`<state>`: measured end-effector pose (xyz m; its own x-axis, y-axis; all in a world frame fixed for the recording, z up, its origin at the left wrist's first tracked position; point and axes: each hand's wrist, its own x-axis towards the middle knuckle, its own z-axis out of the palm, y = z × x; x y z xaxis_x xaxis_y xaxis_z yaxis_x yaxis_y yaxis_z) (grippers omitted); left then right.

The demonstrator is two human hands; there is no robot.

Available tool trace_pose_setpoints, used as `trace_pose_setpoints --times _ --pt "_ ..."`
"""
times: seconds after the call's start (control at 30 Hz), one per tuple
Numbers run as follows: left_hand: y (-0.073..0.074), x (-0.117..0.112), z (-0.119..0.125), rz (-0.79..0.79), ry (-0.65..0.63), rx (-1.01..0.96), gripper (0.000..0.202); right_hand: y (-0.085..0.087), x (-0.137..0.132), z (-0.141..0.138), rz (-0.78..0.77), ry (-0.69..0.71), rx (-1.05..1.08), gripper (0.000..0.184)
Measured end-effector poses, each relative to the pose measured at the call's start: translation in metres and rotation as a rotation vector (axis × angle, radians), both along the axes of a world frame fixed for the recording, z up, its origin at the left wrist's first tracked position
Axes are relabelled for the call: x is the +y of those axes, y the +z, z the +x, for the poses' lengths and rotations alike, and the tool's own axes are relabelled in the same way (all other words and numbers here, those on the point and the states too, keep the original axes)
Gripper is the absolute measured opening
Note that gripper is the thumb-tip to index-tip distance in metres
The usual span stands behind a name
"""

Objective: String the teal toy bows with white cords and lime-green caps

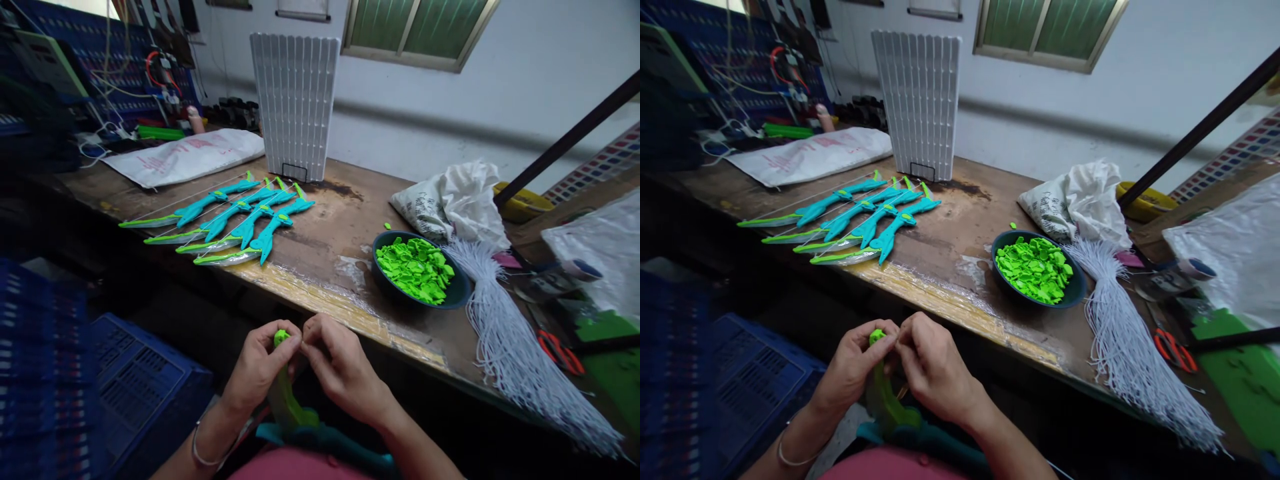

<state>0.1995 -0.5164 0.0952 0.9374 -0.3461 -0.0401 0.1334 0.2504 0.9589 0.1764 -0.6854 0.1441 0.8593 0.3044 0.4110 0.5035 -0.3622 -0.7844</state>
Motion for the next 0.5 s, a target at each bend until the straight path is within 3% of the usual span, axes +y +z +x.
trace_pose_setpoints --times 0.13,0.23,0.37,0.5 --pt "0.004 0.005 0.000 0.089 -0.026 -0.092 0.030 0.001 0.000 0.000 0.188 -0.015 0.262 0.015" --pt "0.008 0.009 -0.001 0.134 -0.061 -0.131 0.029 0.000 -0.001 0.001 0.210 -0.040 0.281 0.014" --pt "0.006 0.011 -0.002 0.092 -0.099 -0.113 0.029 -0.006 0.001 0.000 0.245 -0.078 0.209 0.013" --pt "0.000 0.009 -0.002 0.018 -0.104 -0.064 0.027 -0.016 0.007 -0.005 0.149 -0.142 -0.104 0.014"
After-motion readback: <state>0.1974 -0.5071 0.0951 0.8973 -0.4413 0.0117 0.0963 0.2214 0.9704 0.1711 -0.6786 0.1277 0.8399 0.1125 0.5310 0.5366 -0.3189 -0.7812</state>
